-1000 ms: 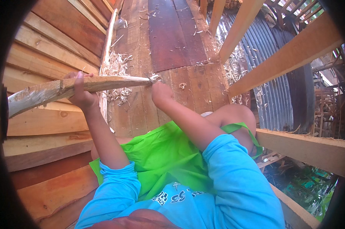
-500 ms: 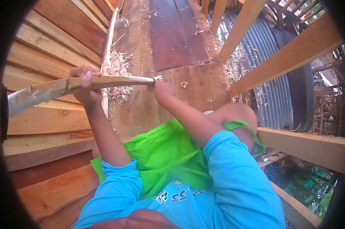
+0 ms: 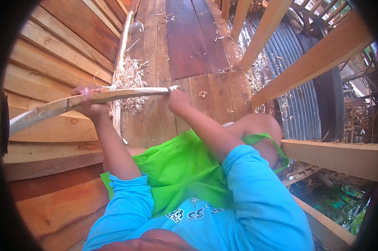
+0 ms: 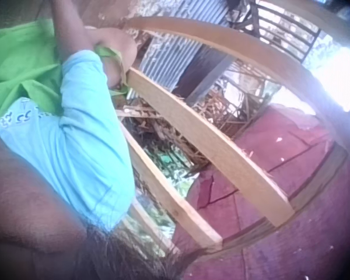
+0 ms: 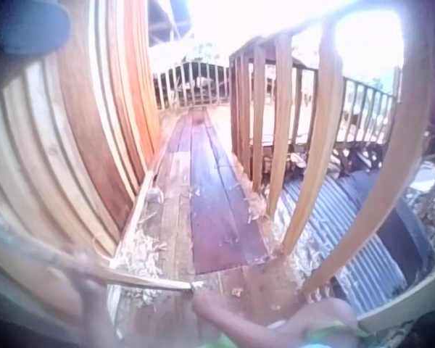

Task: The person carves a long piece of wood using a knife, removing bark and shaping the surface. Wood shavings accumulate on the floor as the person continues to shave and smooth the wood.

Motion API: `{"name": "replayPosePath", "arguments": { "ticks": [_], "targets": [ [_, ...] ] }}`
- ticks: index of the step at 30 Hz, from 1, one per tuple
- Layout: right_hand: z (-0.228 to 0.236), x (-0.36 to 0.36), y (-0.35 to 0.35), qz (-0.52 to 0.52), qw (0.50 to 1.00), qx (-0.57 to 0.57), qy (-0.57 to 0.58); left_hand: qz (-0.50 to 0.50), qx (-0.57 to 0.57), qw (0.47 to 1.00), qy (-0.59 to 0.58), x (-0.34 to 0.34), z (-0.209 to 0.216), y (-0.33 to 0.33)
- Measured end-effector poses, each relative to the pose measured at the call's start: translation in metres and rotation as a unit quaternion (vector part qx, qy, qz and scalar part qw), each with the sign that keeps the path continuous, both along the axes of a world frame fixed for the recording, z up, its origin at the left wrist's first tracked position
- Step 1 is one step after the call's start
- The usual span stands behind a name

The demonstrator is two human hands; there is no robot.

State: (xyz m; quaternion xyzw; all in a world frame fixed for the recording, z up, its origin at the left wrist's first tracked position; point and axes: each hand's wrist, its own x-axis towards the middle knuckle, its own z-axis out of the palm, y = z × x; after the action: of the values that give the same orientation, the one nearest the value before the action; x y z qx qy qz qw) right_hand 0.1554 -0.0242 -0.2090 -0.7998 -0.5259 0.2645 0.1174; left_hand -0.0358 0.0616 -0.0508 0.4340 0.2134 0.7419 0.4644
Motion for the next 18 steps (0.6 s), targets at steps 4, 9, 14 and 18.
{"name": "replayPosePath", "arguments": {
  "ticks": [4, 9, 14, 18],
  "targets": [
    [0.052, -0.018, 0.0, -0.002, 0.999, -0.025, 0.037, 0.1, 0.038, 0.993, 0.044, 0.011, 0.006, 0.0],
    [0.034, 0.013, 0.009, 0.034, 0.995, -0.089, 0.038, 0.116, -0.001, 0.991, 0.071, 0.03, 0.013, -0.01],
    [0.021, 0.002, 0.004, 0.006, 0.999, -0.046, 0.012, 0.098, 0.04, 0.992, 0.062, 0.025, 0.012, -0.012],
    [0.026, -0.012, 0.003, 0.009, 0.997, -0.071, -0.003, 0.114, 0.014, 0.991, 0.065, 0.022, 0.014, -0.009]
  ]
}}
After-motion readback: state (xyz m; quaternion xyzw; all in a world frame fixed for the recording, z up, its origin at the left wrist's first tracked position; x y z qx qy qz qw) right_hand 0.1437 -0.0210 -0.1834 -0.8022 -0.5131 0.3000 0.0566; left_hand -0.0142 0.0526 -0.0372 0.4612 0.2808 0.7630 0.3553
